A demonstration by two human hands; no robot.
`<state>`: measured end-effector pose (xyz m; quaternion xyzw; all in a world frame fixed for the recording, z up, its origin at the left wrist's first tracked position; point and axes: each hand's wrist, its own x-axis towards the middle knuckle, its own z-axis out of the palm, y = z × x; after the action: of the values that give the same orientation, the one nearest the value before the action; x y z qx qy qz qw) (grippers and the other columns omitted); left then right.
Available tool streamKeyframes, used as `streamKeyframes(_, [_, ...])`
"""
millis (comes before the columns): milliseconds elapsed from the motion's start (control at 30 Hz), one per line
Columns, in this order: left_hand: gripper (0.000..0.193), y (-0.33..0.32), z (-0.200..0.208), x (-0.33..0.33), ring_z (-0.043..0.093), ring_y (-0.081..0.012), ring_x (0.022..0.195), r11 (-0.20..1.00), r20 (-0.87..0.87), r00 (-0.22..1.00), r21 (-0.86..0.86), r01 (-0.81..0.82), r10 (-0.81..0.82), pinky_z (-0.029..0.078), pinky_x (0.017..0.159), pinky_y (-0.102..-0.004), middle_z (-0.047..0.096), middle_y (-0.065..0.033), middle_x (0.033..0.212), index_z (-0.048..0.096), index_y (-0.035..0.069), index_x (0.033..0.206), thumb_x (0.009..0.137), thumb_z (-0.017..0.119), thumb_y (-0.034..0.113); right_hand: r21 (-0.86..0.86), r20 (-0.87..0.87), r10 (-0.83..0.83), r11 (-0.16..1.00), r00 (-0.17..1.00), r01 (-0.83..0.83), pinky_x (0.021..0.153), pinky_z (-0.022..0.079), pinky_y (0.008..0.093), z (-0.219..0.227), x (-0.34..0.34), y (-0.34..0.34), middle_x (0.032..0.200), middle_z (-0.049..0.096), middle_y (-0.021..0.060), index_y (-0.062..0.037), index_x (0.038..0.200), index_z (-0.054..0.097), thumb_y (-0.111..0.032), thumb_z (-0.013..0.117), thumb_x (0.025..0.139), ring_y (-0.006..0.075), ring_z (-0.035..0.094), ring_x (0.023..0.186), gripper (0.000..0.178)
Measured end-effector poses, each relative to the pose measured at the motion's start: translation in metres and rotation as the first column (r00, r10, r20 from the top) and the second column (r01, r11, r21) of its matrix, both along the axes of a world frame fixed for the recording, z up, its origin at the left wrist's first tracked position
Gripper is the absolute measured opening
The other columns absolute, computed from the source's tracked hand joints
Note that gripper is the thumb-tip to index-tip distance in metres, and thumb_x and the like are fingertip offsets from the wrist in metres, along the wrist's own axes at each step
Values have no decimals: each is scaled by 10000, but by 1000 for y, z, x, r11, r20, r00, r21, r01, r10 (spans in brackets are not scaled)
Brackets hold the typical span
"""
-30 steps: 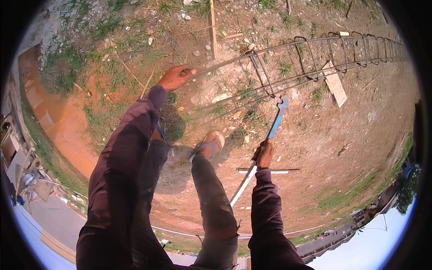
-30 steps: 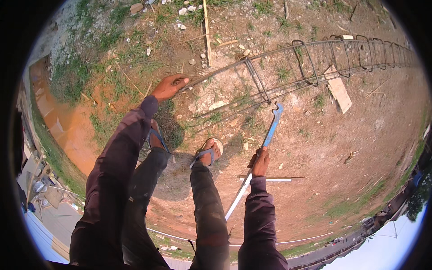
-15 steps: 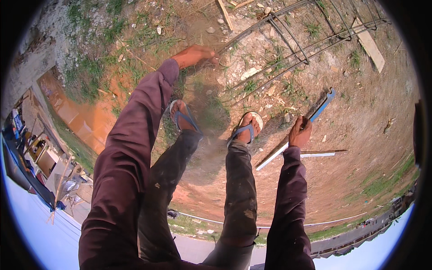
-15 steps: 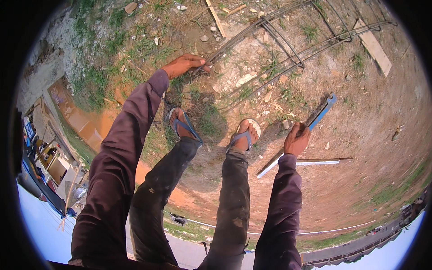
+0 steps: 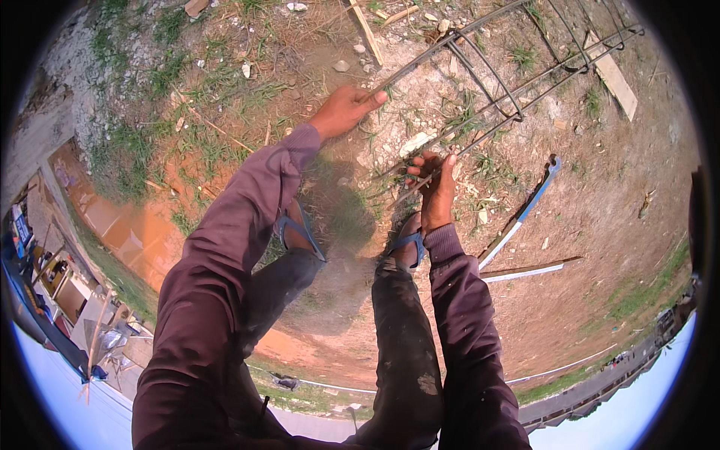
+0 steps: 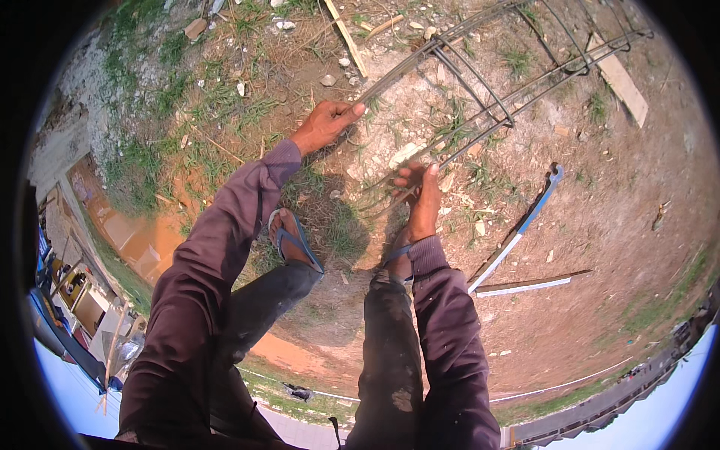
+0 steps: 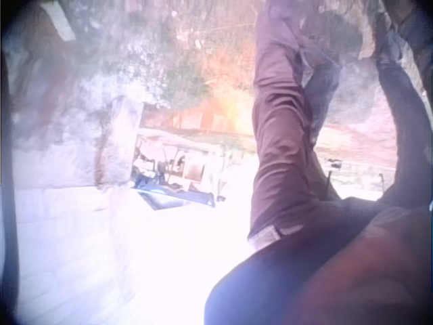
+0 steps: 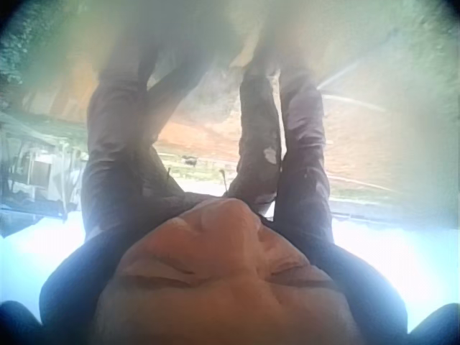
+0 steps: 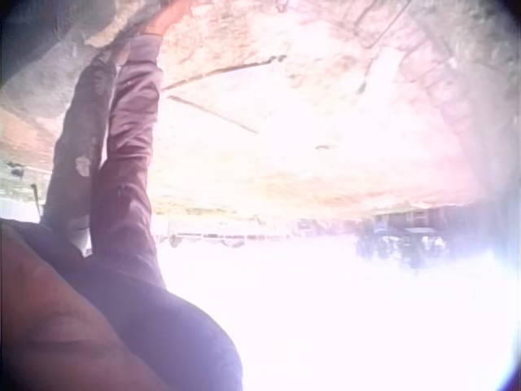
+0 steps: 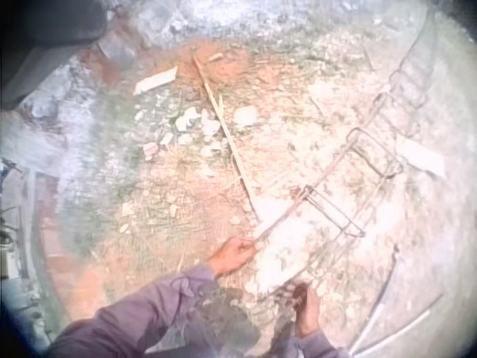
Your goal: The person assembles a rebar cage by hand, using a metal bar and a hammer to bend and secure the wire ties. The person repeatedly positions the rebar, bends the ties, and hammers them into place.
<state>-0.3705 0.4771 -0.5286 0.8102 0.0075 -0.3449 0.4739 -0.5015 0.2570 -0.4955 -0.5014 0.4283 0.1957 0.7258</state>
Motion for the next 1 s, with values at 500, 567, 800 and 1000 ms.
streamKeyframes(500, [544, -29, 63, -142, 554, -147, 726, 870, 345, 799, -224, -439, 492, 458, 677, -279, 584, -84, 833, 608, -16, 1020, 909, 563, 515, 330, 211, -20, 942, 977, -52, 780, 540, 346, -6, -41, -7, 954, 653, 148, 62, 1154, 558, -528, 370, 1000, 218, 650, 843, 638])
streamKeyframes(567, [496, -52, 55, -192, 591, -161, 727, 920, 262, 891, -231, -316, 371, 483, 674, -303, 617, -99, 861, 623, -19, 1057, 926, 563, 456, 363, 194, 131, 911, 972, -195, 691, 542, 305, -8, -45, -9, 853, 643, 123, 61, 1118, 583, -477, 417, 1005, 178, 627, 703, 574])
streamKeyframes(800, [358, -100, 22, -234, 570, -109, 640, 761, 32, 791, -299, -576, 611, 455, 557, -260, 638, -69, 780, 624, -28, 1002, 1017, 470, 294, 330, 229, 76, 932, 970, -151, 587, 425, 227, -10, -57, -1, 656, 513, 7, 17, 1050, 616, -386, 457, 1021, 89, 509, 629, 434])
streamKeyframes(1000, [435, -117, 26, -228, 540, -82, 583, 610, 16, 657, -389, -690, 754, 423, 489, -213, 641, -50, 772, 615, -27, 990, 1025, 439, 370, 189, 406, 68, 969, 911, -156, 589, 415, 213, -6, -48, -1, 824, 591, 17, -42, 1078, 535, -235, 513, 1009, 55, 473, 650, 206])
